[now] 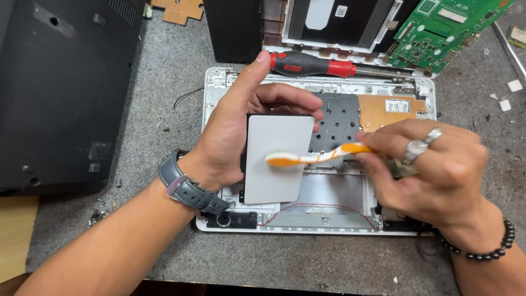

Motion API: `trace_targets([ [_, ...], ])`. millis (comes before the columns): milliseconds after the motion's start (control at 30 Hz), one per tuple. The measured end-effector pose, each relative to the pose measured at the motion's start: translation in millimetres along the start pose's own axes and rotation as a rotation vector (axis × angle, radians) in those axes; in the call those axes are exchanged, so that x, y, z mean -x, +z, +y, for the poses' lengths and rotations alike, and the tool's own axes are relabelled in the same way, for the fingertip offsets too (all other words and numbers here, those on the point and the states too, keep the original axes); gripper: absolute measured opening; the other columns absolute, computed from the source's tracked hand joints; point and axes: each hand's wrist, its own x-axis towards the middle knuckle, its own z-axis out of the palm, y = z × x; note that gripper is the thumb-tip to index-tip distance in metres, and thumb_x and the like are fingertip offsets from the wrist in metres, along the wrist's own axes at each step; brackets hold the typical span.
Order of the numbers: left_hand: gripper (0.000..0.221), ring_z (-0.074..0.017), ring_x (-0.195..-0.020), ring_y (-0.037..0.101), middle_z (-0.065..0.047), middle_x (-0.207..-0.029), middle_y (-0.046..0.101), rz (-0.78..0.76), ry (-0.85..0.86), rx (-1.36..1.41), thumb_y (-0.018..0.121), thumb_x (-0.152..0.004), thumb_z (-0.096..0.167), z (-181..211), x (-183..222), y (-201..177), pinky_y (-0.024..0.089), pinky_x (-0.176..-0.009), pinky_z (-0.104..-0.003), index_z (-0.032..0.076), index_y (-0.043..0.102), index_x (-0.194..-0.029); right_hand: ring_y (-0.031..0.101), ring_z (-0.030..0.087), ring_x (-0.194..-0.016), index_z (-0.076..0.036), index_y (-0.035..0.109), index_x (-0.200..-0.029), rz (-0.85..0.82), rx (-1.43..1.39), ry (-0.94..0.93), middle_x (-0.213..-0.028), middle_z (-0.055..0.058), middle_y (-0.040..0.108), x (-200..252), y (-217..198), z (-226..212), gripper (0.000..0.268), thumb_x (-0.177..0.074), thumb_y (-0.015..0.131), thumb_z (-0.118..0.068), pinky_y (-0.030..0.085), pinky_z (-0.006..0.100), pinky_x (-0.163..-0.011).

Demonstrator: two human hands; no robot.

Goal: Disassembling a laptop to remove the motherboard and cleaning it with a brush.

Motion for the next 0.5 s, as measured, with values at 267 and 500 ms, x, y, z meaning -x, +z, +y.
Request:
trace_targets([
  [267, 0.07, -0.0251, -0.075, 0.073, -0.023, -0.089, 0.078, 0.026, -0.02, -0.053, 0.049, -0.092, 0.059, 2, 1, 1, 0.055, -0.068, -0.031, -0.004, 0.08, -0.091, 0.071, 0.021, -0.068, -0.011, 0.078, -0.088, -0.106, -0.055, -0.046, -0.087, 0.005, 0.077, -8, 2, -2, 0.01, -0.089, 0.074, -0.02, 0.054, 0.035, -0.058],
  [500, 0.068, -0.0257, -0.077, 0.072, -0.022, -0.088, 0.077, 0.002, -0.007, -0.042, 0.052, -0.091, 0.057, 2, 3, 2, 0.057, -0.071, -0.033, -0.005, 0.079, -0.089, 0.073, 0.023, -0.074, -0.006, 0.076, -0.088, -0.024, -0.022, 0.066, -0.086, 0.006, 0.076, -7, -7, 2, 0.004, -0.09, 0.077, -0.009, 0.053, 0.033, -0.065],
])
